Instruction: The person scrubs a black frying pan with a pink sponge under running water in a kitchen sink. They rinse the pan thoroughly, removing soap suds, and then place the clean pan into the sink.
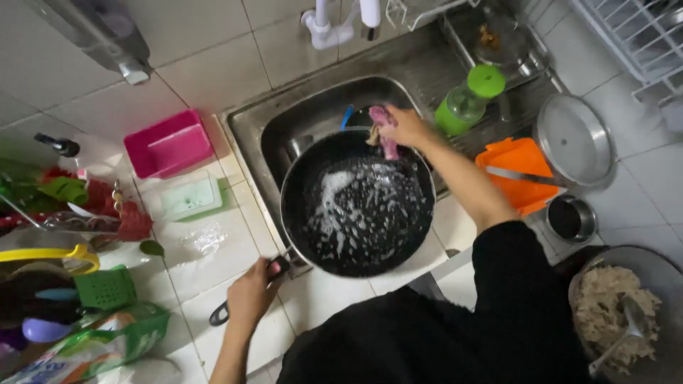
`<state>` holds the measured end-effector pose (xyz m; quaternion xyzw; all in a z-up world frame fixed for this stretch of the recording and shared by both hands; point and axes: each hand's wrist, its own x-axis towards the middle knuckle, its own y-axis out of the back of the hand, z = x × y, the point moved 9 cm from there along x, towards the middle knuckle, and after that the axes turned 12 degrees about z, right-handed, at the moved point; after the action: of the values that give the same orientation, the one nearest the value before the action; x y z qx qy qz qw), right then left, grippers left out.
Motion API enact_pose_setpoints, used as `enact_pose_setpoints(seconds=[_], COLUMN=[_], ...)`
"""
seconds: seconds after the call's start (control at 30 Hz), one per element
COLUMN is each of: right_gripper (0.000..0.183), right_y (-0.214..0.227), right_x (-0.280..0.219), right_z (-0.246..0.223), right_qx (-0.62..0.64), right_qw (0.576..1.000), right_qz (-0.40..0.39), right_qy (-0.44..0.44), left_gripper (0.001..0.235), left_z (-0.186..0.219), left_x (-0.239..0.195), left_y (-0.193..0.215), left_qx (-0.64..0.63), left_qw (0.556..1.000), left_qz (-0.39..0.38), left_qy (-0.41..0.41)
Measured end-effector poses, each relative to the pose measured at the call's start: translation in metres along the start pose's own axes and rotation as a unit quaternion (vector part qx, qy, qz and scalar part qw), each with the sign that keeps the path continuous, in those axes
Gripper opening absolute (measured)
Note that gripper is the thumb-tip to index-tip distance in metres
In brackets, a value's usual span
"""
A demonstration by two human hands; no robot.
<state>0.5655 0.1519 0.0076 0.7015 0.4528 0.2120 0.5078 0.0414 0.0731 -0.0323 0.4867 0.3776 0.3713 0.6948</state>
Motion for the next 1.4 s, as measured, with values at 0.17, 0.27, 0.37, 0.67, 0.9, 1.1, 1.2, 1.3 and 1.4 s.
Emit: enact_pose_setpoints(seconds=[0.17, 0.27, 0.37, 0.67, 0.9, 1.1, 1.2, 1.3, 1.4], right_gripper=[0.056, 0.046, 0.053, 0.056, 0.045, 0.065, 0.026, 0.022, 0.059], right_y=[-0.006, 0.013, 0.011, -0.124, -0.165, -0.177, -0.156, -0.124, -0.153], right_x=[-0.002, -0.003, -0.032, -0.219, -0.258, -0.298, -0.262, -0.279, -0.313], right_z=[0.012, 0.0, -0.05, -0.218, -0.262, -0.317, -0.295, -0.313, -0.344], right_qx=[0.076, 0.18, 0.264, 0.376, 0.354, 0.342, 0.34, 0.321, 0.373], right_qw=[0.994, 0.971, 0.921, 0.805, 0.835, 0.796, 0.824, 0.845, 0.79], right_qz=[0.083, 0.151, 0.177, 0.016, 0.128, 0.165, 0.148, 0.15, 0.091], right_qy=[-0.006, 0.052, 0.226, 0.458, 0.401, 0.472, 0.429, 0.401, 0.478], left_gripper=[0.051, 0.039, 0.052, 0.058, 0.081, 0.059, 0.053, 0.037, 0.03], left_z=[-0.021, -0.003, -0.015, 0.006, -0.021, -0.089, -0.01, -0.034, -0.026], left_x=[-0.03, -0.045, -0.038, -0.009, -0.015, -0.002, -0.032, -0.018, -0.024], left_y=[0.047, 0.056, 0.027, 0.052, 0.005, -0.085, 0.019, -0.022, -0.004], left_qx=[-0.1, -0.24, -0.206, -0.235, -0.733, -0.875, -0.897, -0.888, -0.9], left_qw=[0.957, 0.912, 0.94, 0.956, 0.599, 0.305, 0.243, 0.244, 0.202], left_qz=[-0.242, -0.3, -0.252, -0.155, -0.117, 0.027, 0.045, 0.085, 0.058], left_qy=[0.124, 0.141, 0.103, 0.088, 0.302, 0.376, 0.367, 0.38, 0.382])
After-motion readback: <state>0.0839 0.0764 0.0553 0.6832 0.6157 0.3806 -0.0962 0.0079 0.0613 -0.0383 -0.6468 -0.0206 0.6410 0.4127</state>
